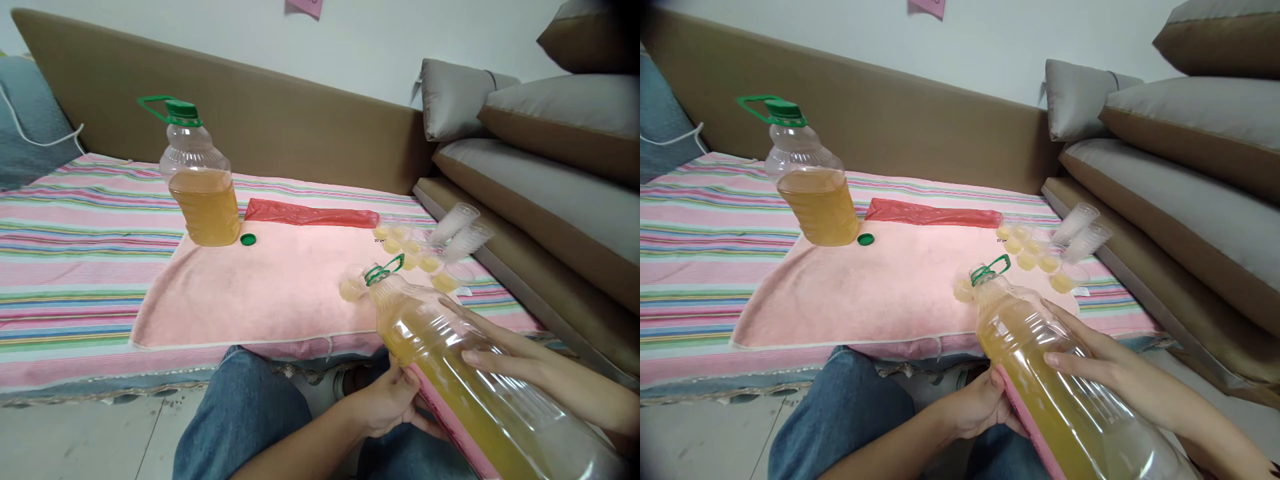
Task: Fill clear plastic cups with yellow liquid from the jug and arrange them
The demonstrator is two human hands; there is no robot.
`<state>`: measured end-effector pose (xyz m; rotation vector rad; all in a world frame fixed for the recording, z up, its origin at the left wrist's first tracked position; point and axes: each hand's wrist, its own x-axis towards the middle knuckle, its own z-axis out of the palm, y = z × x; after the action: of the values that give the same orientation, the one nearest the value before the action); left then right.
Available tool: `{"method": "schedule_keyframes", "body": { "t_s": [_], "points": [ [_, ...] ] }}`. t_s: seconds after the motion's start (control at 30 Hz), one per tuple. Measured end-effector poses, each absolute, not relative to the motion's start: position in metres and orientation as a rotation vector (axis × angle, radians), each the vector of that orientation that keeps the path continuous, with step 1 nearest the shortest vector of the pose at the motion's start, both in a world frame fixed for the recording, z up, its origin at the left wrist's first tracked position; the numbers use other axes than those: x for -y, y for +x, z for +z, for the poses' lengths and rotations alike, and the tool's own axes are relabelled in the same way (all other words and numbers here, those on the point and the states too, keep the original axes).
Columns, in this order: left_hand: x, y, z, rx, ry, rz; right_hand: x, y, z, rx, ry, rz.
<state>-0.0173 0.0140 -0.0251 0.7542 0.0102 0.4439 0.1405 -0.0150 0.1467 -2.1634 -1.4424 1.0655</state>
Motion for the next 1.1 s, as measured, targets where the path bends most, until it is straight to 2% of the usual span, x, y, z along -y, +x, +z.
{"method": "schedule_keyframes", "body": {
  "t_s": [0.9,1.1],
  "points": [
    [-0.020,-0.019,-0.025,-0.058,0.818,0.495,0.008,0.131,0.154,1.490,-2.091,1.125],
    [-0.023,-0.018,-0.032,-0.064,0.797,0.512,0.006,0.124,0.159,1.489,-2.127,1.004]
  ]
}}
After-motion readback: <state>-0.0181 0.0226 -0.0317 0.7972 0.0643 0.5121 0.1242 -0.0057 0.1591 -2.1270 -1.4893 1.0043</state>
